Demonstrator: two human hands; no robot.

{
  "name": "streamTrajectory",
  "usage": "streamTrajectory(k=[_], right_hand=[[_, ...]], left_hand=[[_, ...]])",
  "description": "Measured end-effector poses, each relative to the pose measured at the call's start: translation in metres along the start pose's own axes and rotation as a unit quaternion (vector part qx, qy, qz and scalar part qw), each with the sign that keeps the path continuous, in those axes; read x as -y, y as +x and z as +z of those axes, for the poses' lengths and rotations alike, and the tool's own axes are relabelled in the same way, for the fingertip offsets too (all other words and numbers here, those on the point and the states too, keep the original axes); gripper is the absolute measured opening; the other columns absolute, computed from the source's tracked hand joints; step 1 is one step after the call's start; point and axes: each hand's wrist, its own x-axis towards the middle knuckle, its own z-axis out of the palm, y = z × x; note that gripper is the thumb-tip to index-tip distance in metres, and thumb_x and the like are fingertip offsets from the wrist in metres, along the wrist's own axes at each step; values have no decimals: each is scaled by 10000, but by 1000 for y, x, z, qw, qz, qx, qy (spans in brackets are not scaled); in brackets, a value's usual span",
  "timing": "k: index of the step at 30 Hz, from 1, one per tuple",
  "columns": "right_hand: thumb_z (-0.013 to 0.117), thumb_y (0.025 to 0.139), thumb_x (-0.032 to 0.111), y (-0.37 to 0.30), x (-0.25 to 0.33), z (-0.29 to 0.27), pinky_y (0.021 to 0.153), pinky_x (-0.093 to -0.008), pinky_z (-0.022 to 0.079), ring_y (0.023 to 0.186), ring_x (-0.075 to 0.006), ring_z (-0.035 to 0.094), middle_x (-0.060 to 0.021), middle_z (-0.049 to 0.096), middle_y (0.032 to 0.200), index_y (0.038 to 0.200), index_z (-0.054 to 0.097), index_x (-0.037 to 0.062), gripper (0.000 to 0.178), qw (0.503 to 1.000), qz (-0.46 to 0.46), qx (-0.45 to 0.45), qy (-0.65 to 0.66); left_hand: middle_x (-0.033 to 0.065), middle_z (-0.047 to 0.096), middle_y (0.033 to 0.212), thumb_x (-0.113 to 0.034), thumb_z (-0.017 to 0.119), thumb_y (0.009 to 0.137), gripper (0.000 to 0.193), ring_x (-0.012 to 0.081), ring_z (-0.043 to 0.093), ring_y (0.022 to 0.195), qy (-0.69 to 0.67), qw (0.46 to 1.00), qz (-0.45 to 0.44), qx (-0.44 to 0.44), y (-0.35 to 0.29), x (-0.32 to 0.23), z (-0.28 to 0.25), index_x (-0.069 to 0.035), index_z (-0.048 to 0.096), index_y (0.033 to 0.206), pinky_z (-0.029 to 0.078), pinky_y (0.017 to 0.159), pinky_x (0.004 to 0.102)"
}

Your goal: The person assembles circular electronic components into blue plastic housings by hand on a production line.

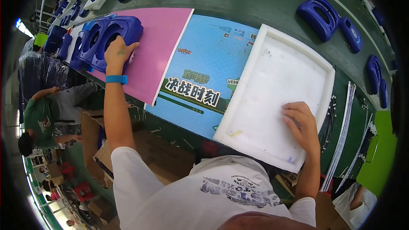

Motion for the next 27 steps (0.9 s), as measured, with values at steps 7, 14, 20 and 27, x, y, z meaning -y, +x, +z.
streamTrajectory(k=[7, 14, 20, 27], right_hand=[[795, 874, 8, -3, -4, 2, 996, -434, 526, 1115, -360, 671, -153, 741, 1192, 1064, 750, -29, 199, 999, -36, -28, -25], [787, 886, 24, -4, -2, 4, 1000, -444, 518, 1114, -360, 666, -153, 737, 1201, 1064, 748, -30, 190, 998, -42, -18, -31], [785, 890, 22, -6, 2, 5, 1015, -446, 510, 1129, -359, 660, -147, 739, 1210, 1070, 752, -22, 189, 998, -44, -19, -41], [791, 892, 29, -10, -7, 1, 991, -455, 518, 1113, -349, 664, -141, 740, 1203, 1048, 753, -2, 163, 997, -40, -33, -64]], left_hand=[[187, 723, 1377, -260, 838, 877, 599, 377, 643, 1356, -70, 924, 376, 3, -76, -5, -31, -33, 673, 1406, 467, 1165, 591], [138, 661, 1485, 118, 619, 874, 552, 429, 481, 1521, -209, 869, 439, 88, -119, -26, -93, -107, 724, 1367, 357, 1274, 592], [170, 640, 1488, -48, 927, 690, 834, 453, 454, 1534, -238, 827, 473, 190, -165, -67, -119, -63, 620, 1465, 304, 1305, 575], [165, 681, 1349, -51, 872, 659, 755, 394, 602, 1366, -176, 849, 495, 55, -149, -70, -166, -43, 671, 1386, 318, 1295, 604]])
